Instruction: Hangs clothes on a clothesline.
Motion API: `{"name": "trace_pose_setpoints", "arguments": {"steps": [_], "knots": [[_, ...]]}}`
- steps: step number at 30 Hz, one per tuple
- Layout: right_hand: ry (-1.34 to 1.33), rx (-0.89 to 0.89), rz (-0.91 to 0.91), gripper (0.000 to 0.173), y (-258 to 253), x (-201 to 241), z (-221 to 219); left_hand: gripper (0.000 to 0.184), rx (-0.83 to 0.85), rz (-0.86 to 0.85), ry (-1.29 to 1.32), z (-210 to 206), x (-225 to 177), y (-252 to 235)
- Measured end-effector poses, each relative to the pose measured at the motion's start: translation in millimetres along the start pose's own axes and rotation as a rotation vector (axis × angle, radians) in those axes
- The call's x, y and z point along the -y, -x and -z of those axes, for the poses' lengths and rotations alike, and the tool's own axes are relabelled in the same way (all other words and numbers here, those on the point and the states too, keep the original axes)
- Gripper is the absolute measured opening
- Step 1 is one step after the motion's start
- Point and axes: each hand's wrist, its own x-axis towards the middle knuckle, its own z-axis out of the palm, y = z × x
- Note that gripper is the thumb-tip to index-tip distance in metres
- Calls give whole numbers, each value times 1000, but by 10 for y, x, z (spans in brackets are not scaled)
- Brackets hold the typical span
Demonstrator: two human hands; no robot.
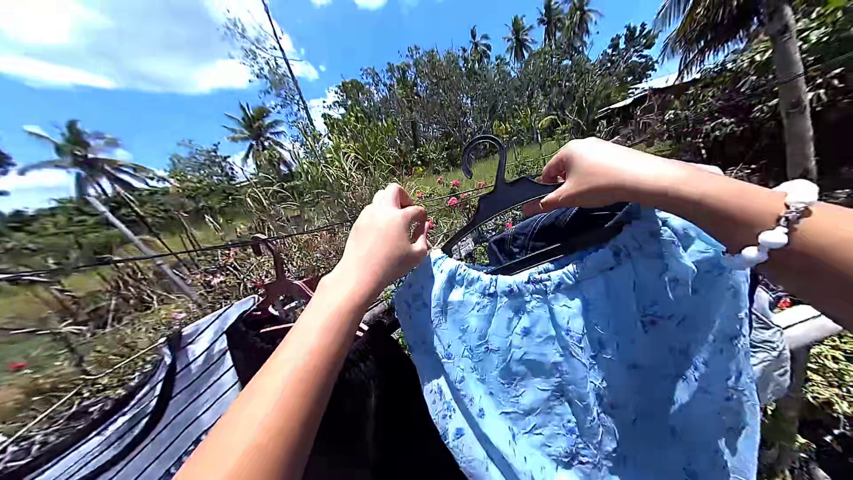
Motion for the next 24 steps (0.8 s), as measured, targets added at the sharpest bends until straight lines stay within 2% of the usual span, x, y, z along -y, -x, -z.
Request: {"name": "trace_pose_setpoints", "arguments": {"steps": [2,4,8,11,13,19,21,24], "knots": [[22,51,-83,40,-72,180,-113,23,11,0,-81,-18,-63,34],[31,93,-127,40,-119,339,-221,27,-62,-25,-174,-113,-94,106],[9,142,-29,34,-48,519,-423,49,-188,-81,-295,-311,-100,195],[-10,130,58,26,176,612,-544,56,-184,-84,-259,-367,-98,284],[2,114,49,22,258,643,-558,56,-187,-100,-218,-346,-86,323],[-39,-26,5,24,116,500,-501,60,-214,-123,-59,-316,-49,383],[-60,-29,12,23,106,486,-526,68,-250,-112,-16,-362,-54,397],[-65,0,55,20,143,513,-666,65,-295,-92,38,-336,-97,414]]}}
